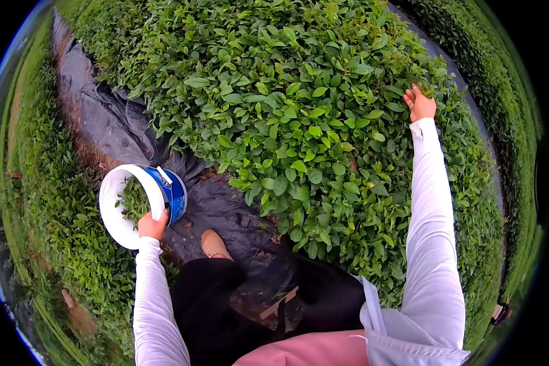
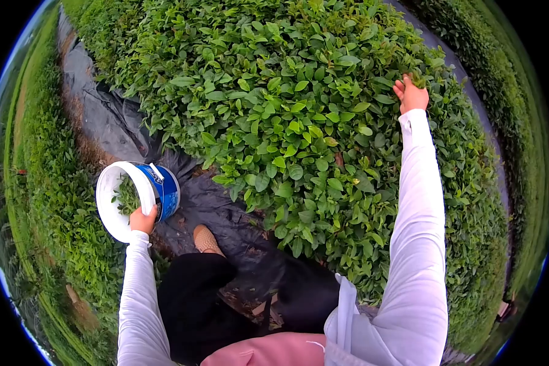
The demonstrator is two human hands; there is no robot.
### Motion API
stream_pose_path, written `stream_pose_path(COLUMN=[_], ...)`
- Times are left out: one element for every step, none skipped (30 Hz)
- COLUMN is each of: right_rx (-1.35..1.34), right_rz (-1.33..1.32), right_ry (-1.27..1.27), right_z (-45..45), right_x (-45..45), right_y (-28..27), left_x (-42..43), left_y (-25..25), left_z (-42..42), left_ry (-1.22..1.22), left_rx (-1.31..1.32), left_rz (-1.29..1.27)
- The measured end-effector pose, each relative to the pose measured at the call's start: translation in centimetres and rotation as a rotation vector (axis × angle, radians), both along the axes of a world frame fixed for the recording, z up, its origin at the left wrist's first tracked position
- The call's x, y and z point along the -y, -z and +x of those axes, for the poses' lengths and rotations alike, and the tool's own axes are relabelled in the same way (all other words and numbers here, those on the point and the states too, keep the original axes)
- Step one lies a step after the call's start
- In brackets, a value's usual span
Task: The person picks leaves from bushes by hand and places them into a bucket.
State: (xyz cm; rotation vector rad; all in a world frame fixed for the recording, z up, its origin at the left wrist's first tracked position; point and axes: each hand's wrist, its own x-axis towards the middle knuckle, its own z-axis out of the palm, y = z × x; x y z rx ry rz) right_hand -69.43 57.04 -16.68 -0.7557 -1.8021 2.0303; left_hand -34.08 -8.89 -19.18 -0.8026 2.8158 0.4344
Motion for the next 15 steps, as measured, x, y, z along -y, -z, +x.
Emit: stream_pose_path(right_rx=[0.033, 0.068, 0.164, 0.261, 0.291, 0.325, 0.303, 0.355, 0.435, 0.386, 0.335, 0.33, 0.267, 0.202, 0.126], right_rz=[0.12, 0.241, 0.312, 0.383, 0.49, 0.456, 0.191, -0.051, -0.178, -0.268, -0.409, -0.391, -0.349, -0.304, -0.252], right_ry=[-0.031, -0.059, -0.11, -0.162, -0.179, -0.114, -0.038, -0.079, -0.22, -0.281, -0.335, -0.338, -0.294, -0.248, -0.211], right_z=[-1.5, -2.5, -3.1, -3.3, -2.8, -2.6, -1.7, -0.9, 1.8, 3.7, 5.0, 5.9, 6.4, 6.7, 6.2], right_x=[-0.2, -0.3, -0.4, -0.4, -0.7, -1.0, -0.9, -1.7, 0.0, 0.6, 0.2, 0.1, 0.7, 1.5, 1.7], right_y=[0.5, 1.1, 1.9, 2.6, 3.4, 4.3, 4.8, 5.8, 4.0, 3.5, 3.4, 2.8, 1.7, 0.4, -0.2], left_x=[0.1, 0.1, 0.1, 0.1, 0.1, 0.0, -0.1, -0.2, -0.2, -0.1, 0.1, 0.2, 0.1, -0.1, -0.3], left_y=[0.1, 0.2, 0.2, 0.2, 0.1, 0.0, -0.3, -0.4, -0.2, -0.1, -0.1, 0.0, 0.0, 0.0, -0.2], left_z=[0.0, 0.0, 0.0, 0.0, 0.0, -0.1, -0.1, -0.2, -0.2, -0.2, 0.0, 0.1, 0.1, -0.1, -0.2], left_ry=[0.001, 0.004, 0.005, 0.005, 0.003, 0.007, 0.008, 0.007, 0.005, 0.003, 0.003, -0.008, -0.012, -0.015, -0.021], left_rx=[-0.008, -0.014, -0.009, -0.005, -0.003, 0.008, 0.017, 0.025, 0.016, 0.01, 0.009, 0.014, 0.019, 0.02, 0.02], left_rz=[0.012, 0.025, 0.022, 0.02, 0.018, 0.007, -0.003, -0.012, -0.006, -0.003, -0.002, -0.011, -0.019, -0.024, 0.004])
